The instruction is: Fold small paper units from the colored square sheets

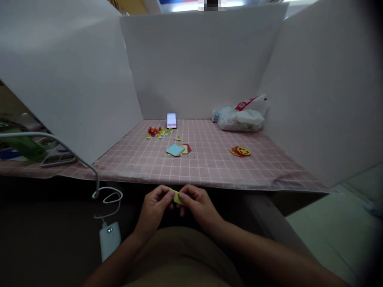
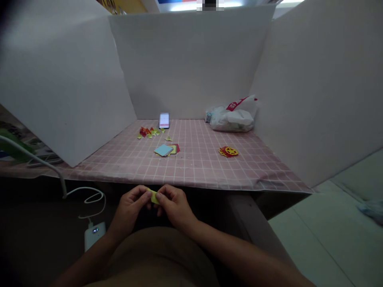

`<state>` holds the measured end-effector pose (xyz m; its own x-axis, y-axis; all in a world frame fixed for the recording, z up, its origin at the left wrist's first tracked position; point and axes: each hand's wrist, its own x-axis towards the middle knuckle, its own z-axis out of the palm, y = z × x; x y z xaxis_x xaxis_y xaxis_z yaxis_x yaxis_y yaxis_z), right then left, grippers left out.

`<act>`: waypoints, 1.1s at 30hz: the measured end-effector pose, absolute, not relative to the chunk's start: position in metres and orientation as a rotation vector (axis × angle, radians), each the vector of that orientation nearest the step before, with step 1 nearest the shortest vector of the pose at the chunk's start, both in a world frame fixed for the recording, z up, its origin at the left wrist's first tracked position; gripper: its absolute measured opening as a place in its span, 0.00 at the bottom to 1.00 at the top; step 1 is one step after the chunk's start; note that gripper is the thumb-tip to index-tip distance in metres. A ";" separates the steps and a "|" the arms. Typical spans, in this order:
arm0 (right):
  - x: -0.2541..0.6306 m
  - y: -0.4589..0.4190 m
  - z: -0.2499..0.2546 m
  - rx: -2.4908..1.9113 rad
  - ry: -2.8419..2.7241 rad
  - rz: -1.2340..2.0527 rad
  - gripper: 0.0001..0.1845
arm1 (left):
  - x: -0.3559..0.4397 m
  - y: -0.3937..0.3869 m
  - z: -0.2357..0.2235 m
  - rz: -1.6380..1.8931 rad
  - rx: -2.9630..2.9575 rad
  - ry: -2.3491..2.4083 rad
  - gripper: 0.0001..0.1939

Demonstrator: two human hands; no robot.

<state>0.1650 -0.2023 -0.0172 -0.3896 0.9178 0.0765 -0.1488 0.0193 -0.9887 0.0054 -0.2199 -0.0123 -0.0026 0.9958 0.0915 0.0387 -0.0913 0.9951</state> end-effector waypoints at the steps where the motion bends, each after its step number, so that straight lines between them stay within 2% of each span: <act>1: 0.165 -0.203 -0.018 -0.840 -1.403 1.535 0.15 | 0.005 -0.220 -0.012 1.267 1.283 1.192 0.10; 9: 0.165 -0.203 -0.019 -0.901 -1.458 1.477 0.13 | 0.002 -0.220 -0.013 1.315 1.269 1.258 0.11; 16: 0.170 -0.203 -0.018 -0.935 -1.832 0.882 0.10 | -0.002 -0.222 -0.004 1.280 1.335 1.354 0.12; 19: 0.171 -0.203 -0.016 -0.902 -1.891 0.805 0.10 | -0.003 -0.223 0.001 1.243 1.369 1.385 0.11; 24: 0.171 -0.202 -0.017 -0.904 -1.864 0.869 0.10 | -0.005 -0.223 -0.002 1.232 1.378 1.361 0.10; 33: 0.168 -0.199 -0.021 -0.955 -1.569 1.388 0.11 | -0.007 -0.222 -0.009 1.220 1.322 1.318 0.11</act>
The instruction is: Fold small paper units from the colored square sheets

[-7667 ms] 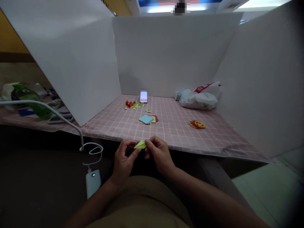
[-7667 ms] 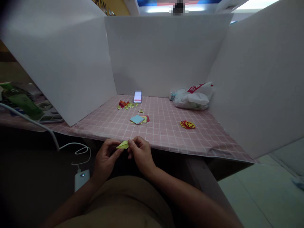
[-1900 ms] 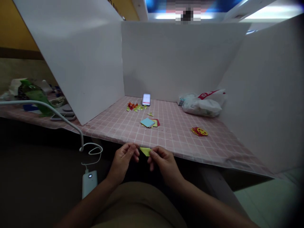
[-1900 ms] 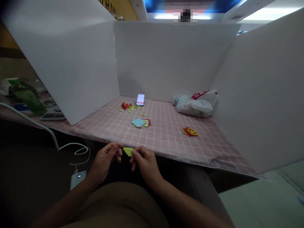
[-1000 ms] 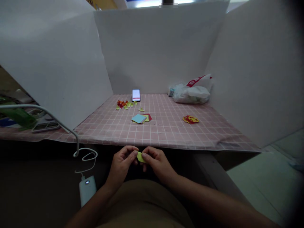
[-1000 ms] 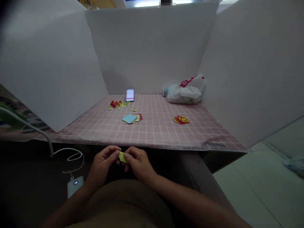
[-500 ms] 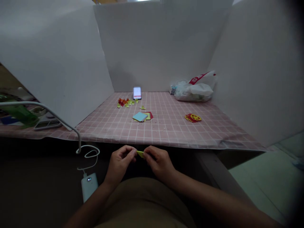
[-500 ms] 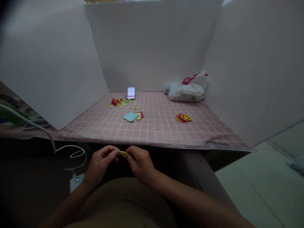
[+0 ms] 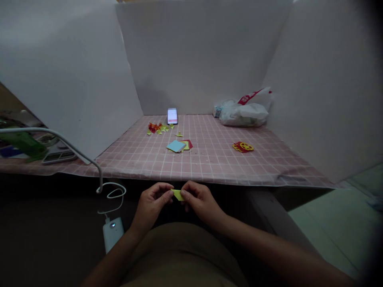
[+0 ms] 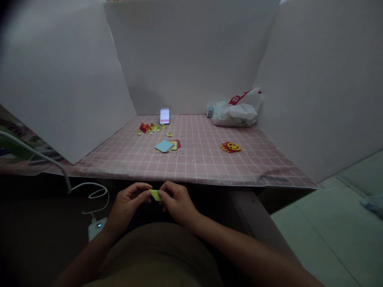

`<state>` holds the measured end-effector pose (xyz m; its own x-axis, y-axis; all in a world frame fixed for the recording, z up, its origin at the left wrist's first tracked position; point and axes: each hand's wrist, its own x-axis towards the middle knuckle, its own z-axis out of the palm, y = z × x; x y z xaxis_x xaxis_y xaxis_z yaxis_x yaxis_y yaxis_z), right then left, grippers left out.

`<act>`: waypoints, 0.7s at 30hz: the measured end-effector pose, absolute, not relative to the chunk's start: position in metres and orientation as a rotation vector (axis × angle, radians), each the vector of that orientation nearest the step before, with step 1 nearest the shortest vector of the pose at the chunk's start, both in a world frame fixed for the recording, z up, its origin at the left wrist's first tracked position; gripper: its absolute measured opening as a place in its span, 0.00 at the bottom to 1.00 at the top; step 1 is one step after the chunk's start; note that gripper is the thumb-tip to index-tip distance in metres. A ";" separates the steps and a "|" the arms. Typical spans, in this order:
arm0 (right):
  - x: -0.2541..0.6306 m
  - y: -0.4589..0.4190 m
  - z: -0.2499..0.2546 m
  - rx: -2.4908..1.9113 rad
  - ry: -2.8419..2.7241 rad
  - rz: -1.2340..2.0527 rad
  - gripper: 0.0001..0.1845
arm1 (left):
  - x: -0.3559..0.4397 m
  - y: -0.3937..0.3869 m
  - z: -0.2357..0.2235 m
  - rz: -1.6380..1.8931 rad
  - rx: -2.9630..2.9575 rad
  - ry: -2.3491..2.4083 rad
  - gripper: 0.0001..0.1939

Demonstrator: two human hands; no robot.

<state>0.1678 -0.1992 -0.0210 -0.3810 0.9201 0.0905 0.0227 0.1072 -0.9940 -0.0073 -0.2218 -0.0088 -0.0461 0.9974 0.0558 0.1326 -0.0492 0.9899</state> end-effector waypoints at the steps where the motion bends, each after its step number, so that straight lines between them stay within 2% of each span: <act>1: 0.168 -0.199 -0.021 -0.945 -1.570 1.405 0.11 | -0.007 -0.222 -0.008 1.215 1.337 1.324 0.11; 10: 0.169 -0.196 -0.019 -0.917 -1.548 1.548 0.11 | -0.007 -0.224 -0.016 1.150 1.208 1.206 0.13; 16: 0.172 -0.193 -0.018 -0.945 -1.669 1.539 0.11 | -0.007 -0.222 -0.009 1.024 1.342 1.245 0.12; 21: 0.172 -0.190 -0.016 -0.932 -1.542 1.611 0.14 | -0.004 -0.224 -0.016 1.160 1.294 1.333 0.14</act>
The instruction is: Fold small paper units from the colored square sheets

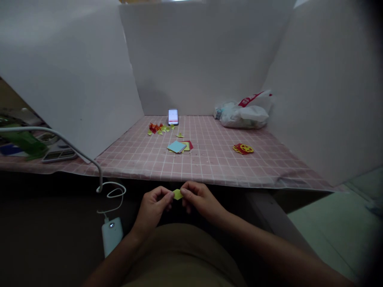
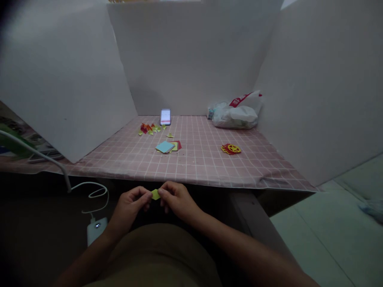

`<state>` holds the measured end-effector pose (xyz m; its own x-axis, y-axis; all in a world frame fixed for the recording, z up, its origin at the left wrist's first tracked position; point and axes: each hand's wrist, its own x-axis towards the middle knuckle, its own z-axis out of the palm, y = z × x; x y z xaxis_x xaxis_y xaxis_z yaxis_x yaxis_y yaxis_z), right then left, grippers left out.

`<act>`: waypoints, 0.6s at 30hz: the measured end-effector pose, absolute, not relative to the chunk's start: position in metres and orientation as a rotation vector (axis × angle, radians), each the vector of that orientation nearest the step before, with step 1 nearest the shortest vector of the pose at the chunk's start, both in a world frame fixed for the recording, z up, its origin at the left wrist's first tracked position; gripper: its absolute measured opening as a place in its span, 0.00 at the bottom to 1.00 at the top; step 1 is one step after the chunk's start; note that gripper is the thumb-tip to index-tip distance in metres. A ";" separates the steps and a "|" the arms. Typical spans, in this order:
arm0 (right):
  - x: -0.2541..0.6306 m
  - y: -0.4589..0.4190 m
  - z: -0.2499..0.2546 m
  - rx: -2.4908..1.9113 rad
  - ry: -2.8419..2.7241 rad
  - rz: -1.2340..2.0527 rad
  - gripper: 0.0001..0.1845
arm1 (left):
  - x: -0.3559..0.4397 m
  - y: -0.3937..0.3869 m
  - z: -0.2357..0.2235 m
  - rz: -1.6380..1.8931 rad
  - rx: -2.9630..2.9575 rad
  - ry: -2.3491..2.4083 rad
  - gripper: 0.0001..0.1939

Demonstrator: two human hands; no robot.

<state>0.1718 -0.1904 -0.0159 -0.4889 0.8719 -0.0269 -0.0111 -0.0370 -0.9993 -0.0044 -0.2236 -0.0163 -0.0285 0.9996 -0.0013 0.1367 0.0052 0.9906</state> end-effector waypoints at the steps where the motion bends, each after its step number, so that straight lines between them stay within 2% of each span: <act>1: 0.172 -0.190 -0.016 -0.939 -1.528 1.619 0.15 | -0.004 -0.224 -0.019 1.177 1.271 1.326 0.14; 8: 0.173 -0.188 -0.017 -0.982 -1.507 1.604 0.12 | -0.003 -0.222 -0.031 1.176 1.094 1.187 0.15; 15: 0.180 -0.183 -0.006 -1.042 -1.829 1.565 0.10 | -0.004 -0.222 -0.023 1.017 1.226 1.233 0.15; 18: 0.182 -0.180 -0.006 -1.065 -1.687 1.631 0.10 | -0.003 -0.222 -0.026 1.035 1.178 1.231 0.17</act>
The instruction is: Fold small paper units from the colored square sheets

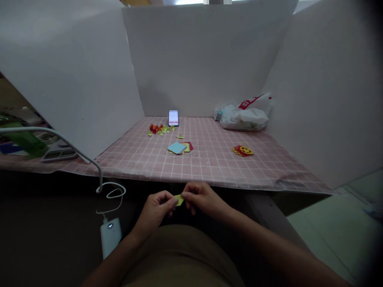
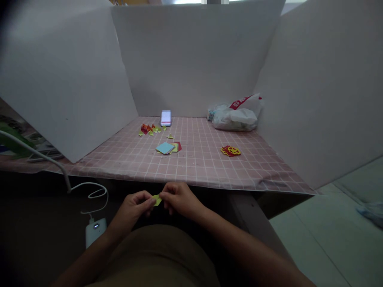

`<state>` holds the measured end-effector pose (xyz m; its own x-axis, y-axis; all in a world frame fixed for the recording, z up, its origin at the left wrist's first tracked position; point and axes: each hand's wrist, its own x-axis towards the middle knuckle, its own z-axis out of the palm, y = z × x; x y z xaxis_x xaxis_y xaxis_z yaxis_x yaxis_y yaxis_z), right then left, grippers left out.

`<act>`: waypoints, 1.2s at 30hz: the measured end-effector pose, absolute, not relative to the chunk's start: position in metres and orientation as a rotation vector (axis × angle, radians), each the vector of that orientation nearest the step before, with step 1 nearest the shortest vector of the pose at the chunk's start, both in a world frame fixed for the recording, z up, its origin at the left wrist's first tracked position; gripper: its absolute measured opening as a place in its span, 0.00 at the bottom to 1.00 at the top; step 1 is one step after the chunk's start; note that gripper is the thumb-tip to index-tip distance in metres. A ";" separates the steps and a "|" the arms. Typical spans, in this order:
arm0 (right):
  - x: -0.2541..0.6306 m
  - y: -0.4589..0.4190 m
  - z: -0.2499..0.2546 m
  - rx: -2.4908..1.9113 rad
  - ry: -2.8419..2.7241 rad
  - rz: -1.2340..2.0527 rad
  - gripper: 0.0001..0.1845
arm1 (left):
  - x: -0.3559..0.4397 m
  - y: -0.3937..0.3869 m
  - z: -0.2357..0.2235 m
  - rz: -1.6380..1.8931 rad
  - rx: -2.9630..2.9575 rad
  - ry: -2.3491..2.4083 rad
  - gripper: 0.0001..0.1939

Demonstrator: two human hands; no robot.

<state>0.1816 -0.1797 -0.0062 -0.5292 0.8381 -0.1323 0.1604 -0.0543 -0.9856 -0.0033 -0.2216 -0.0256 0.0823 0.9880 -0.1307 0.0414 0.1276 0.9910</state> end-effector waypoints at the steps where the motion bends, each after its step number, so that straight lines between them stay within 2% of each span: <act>1: 0.182 -0.178 -0.007 -1.069 -1.617 1.639 0.11 | -0.003 -0.221 -0.028 1.062 1.156 1.235 0.17; 9: 0.177 -0.178 -0.015 -0.962 -1.473 1.660 0.18 | -0.001 -0.224 -0.034 1.213 1.134 1.241 0.15; 12: 0.171 -0.184 -0.020 -0.932 -1.430 1.685 0.16 | 0.004 -0.226 -0.031 1.190 1.168 1.241 0.16; 21: 0.176 -0.181 -0.020 -1.030 -1.348 1.461 0.16 | 0.009 -0.227 -0.032 1.173 1.126 1.210 0.17; 28: 0.168 -0.189 -0.024 -0.944 -1.339 1.688 0.16 | 0.011 -0.225 -0.036 1.173 1.135 1.195 0.17; 36: 0.169 -0.193 -0.022 -0.985 -1.290 1.551 0.17 | 0.012 -0.224 -0.036 1.076 1.205 1.181 0.18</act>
<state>0.1691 -0.1931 -0.0223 -0.3113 0.9493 -0.0434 -0.1303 -0.0879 -0.9876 0.0120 -0.2239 -0.0355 0.0967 0.9923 -0.0777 0.0151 0.0766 0.9969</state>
